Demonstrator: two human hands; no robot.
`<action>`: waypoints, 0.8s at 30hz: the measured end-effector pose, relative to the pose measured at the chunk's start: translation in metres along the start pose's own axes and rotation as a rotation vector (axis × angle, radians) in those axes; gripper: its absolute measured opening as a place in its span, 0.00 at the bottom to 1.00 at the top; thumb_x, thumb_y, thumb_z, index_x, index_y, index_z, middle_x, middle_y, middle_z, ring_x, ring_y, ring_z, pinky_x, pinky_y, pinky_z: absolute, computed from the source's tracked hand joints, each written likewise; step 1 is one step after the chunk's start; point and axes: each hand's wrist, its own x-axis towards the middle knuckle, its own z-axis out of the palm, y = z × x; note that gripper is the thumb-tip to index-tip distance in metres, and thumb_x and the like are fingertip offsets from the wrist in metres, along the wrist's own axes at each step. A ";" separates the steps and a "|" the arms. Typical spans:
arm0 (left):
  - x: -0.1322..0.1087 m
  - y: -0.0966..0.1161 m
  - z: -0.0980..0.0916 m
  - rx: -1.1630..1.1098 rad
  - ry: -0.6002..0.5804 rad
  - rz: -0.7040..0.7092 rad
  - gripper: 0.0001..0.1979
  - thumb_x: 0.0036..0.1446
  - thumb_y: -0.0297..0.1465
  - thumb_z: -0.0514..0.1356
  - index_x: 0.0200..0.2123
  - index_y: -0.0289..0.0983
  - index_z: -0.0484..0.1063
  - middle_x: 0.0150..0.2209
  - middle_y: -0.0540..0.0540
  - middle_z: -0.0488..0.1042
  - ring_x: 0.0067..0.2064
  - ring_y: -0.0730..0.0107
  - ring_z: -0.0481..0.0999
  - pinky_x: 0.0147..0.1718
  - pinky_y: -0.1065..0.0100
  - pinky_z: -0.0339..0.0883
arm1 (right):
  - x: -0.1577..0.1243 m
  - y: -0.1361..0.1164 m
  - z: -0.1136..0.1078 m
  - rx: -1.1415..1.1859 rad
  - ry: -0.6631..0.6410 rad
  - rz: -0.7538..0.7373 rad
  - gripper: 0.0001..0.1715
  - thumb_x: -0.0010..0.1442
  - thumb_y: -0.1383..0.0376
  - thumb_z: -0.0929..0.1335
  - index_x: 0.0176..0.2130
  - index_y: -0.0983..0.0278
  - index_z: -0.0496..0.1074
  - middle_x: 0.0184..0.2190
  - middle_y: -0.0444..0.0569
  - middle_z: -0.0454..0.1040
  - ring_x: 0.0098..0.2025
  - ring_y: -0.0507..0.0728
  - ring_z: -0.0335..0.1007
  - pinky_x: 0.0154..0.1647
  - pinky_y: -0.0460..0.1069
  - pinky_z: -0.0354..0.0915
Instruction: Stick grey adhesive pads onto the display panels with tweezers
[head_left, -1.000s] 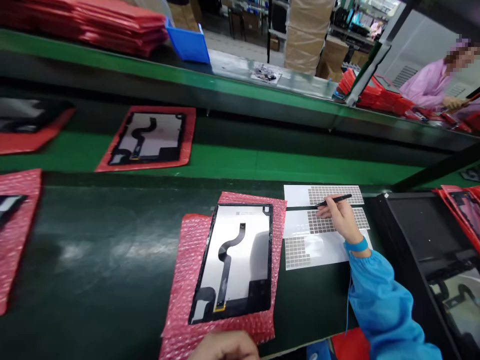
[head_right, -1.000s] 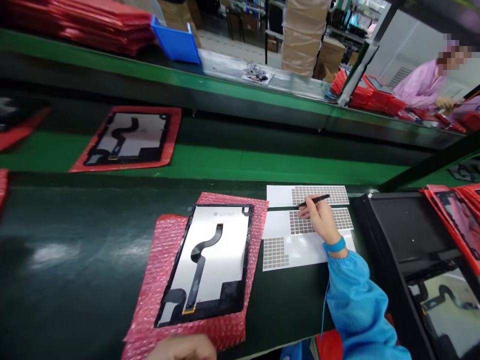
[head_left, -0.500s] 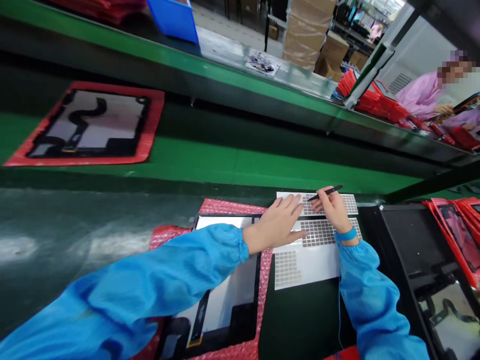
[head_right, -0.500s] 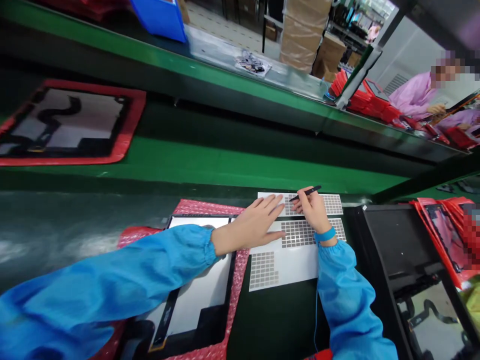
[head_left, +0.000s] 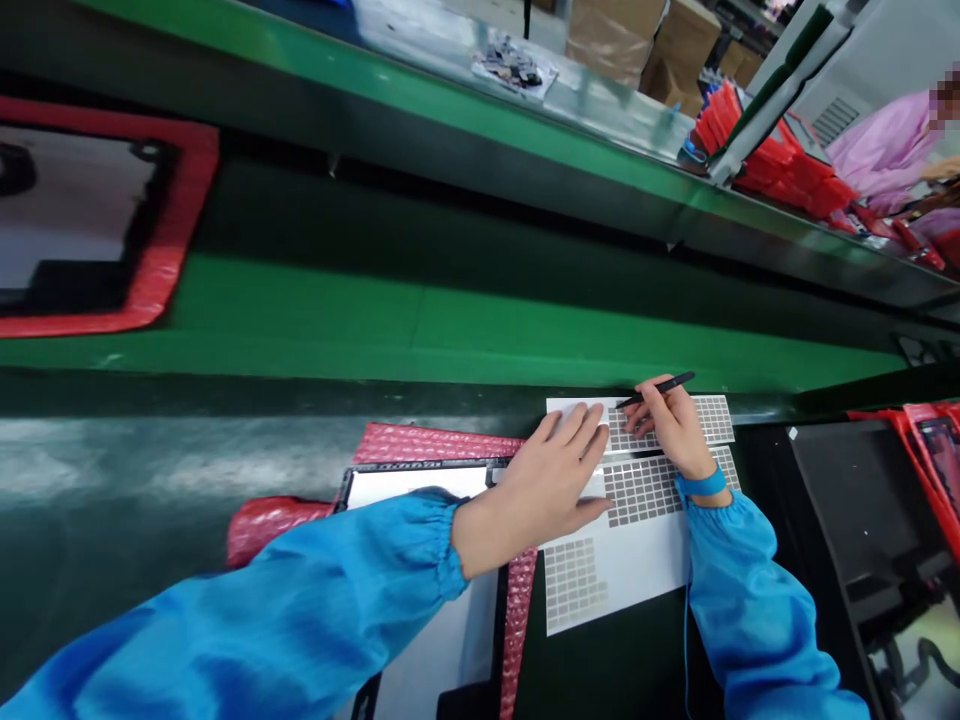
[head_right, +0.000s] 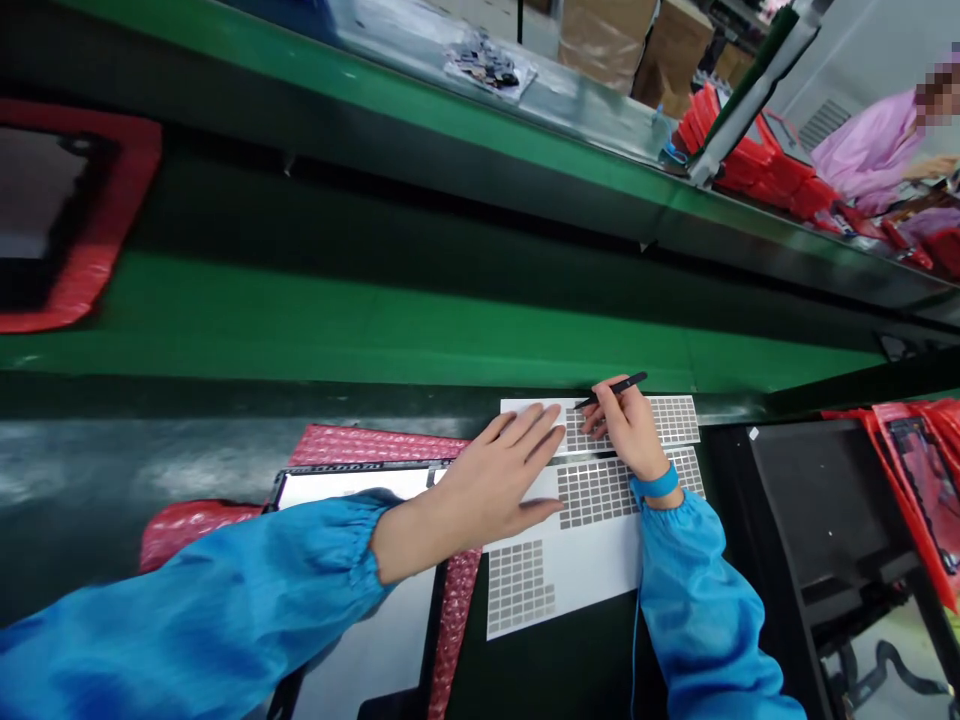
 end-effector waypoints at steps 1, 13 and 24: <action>0.000 0.000 0.000 -0.004 0.004 0.002 0.43 0.66 0.54 0.59 0.69 0.25 0.64 0.75 0.26 0.56 0.73 0.35 0.59 0.66 0.43 0.60 | 0.000 0.000 0.000 0.000 -0.005 0.001 0.29 0.64 0.39 0.71 0.43 0.60 0.68 0.27 0.44 0.79 0.22 0.53 0.77 0.19 0.45 0.73; 0.004 -0.004 -0.005 -0.106 0.073 -0.002 0.39 0.62 0.52 0.65 0.63 0.27 0.70 0.71 0.28 0.64 0.69 0.38 0.64 0.63 0.46 0.63 | 0.004 -0.002 0.000 0.095 0.026 0.009 0.28 0.61 0.40 0.74 0.41 0.60 0.69 0.24 0.42 0.79 0.20 0.53 0.76 0.17 0.45 0.70; -0.088 0.004 -0.062 -0.365 0.267 -0.027 0.15 0.74 0.36 0.53 0.38 0.37 0.76 0.32 0.48 0.77 0.35 0.67 0.77 0.35 0.64 0.72 | -0.089 -0.028 0.037 0.195 0.105 0.017 0.23 0.67 0.44 0.71 0.42 0.59 0.69 0.26 0.46 0.83 0.24 0.59 0.83 0.25 0.52 0.79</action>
